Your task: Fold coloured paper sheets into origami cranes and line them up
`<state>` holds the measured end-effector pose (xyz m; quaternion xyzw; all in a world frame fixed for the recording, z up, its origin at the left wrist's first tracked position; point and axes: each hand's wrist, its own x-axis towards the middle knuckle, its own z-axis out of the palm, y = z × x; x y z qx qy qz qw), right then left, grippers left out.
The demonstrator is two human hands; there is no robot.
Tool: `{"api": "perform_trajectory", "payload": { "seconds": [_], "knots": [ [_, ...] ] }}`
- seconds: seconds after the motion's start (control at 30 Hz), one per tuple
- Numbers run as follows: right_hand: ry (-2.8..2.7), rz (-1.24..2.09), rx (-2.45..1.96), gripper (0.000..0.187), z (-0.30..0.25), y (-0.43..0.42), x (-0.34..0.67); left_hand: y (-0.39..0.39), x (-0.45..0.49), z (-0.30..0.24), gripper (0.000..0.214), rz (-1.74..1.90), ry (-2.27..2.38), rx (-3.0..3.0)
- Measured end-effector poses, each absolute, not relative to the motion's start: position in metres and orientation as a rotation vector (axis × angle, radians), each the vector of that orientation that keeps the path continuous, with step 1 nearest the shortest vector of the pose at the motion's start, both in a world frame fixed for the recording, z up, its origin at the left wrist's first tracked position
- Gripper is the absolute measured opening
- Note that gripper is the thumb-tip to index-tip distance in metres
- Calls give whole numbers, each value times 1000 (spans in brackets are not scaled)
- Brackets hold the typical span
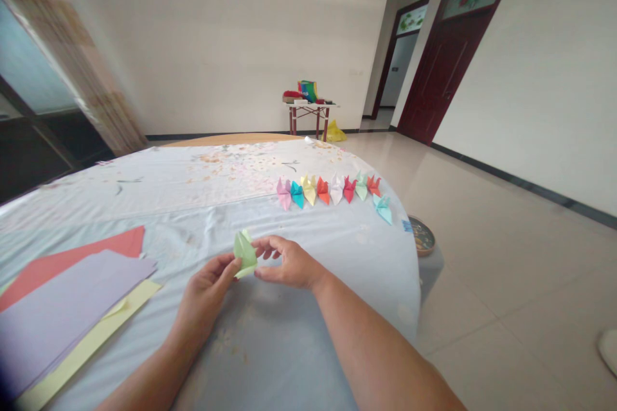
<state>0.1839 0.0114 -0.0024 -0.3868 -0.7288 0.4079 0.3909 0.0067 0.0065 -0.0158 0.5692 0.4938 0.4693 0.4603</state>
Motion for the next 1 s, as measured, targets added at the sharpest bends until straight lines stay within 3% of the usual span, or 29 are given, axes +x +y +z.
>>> {"api": "perform_trajectory", "payload": {
  "seconds": [0.2, 0.67, 1.0],
  "knots": [
    [-1719, 987, -1041, 23, -7, 14, 181, -1, 7, -7, 28, 1150, 1127, 1565],
    [-1583, 843, -1210, 23, -11, 13, 174, 0, 8, -12, 26, 1153, 1149, 1557],
    [-1637, 582, -1157, 9, -11, 11, 172, -3, 10, -10, 25, 1158, 1160, 1533]
  ]
}}
